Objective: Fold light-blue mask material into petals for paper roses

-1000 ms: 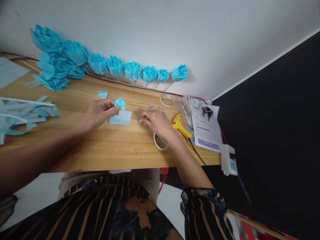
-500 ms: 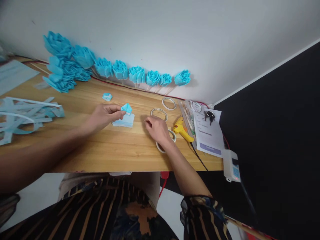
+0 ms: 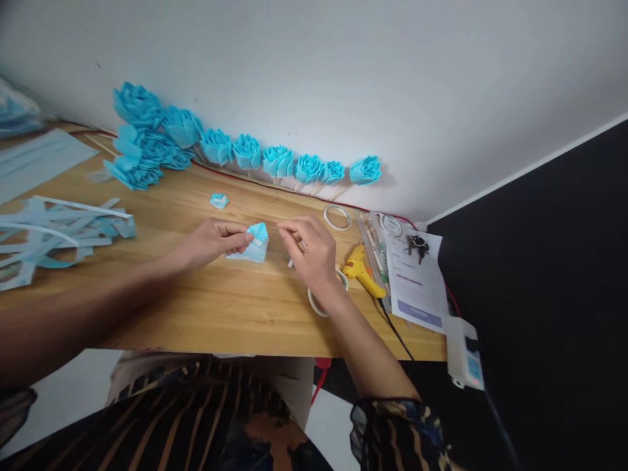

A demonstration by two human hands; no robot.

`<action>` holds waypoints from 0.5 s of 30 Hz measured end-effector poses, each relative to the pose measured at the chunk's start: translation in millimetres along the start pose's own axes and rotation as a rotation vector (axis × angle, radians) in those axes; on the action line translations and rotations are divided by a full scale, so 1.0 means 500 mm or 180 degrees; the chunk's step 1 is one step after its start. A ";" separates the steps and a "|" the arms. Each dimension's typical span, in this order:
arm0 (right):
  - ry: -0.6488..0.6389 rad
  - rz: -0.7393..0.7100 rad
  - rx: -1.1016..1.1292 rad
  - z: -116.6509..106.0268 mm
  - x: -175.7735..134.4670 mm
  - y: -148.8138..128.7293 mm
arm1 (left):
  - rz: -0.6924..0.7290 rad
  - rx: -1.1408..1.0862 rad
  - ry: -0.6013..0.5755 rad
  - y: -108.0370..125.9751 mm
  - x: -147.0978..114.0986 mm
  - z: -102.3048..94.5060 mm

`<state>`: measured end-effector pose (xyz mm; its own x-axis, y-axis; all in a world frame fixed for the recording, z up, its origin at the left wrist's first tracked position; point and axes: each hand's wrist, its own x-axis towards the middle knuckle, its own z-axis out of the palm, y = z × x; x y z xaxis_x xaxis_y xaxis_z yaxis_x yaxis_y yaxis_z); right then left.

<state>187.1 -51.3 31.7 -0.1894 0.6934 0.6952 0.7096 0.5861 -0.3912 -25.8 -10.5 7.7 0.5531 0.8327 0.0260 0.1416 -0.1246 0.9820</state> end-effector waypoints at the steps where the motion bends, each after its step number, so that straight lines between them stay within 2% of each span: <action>1: 0.0054 -0.0397 -0.0184 0.001 0.005 -0.006 | 0.0023 0.0010 -0.0010 0.000 0.000 0.000; 3: 0.0150 -0.0961 -0.0498 0.007 0.008 -0.009 | 0.0053 0.0032 -0.0032 -0.001 0.001 -0.001; 5: 0.0242 -0.1203 -0.0656 0.018 0.001 -0.005 | 0.0063 0.0059 -0.0073 -0.004 0.002 -0.002; 9: 0.0246 -0.1246 -0.0592 0.035 -0.018 0.007 | 0.0028 0.0098 -0.0123 -0.005 0.003 -0.001; 15: 0.0346 -0.1308 -0.0709 0.035 -0.020 0.009 | -0.0044 0.0257 -0.0187 0.005 -0.001 0.000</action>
<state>180.5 -48.2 12.5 -0.4210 0.3683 0.8289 0.7213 0.6901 0.0597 -25.9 -11.4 10.0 0.5976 0.8018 -0.0010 0.2141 -0.1584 0.9639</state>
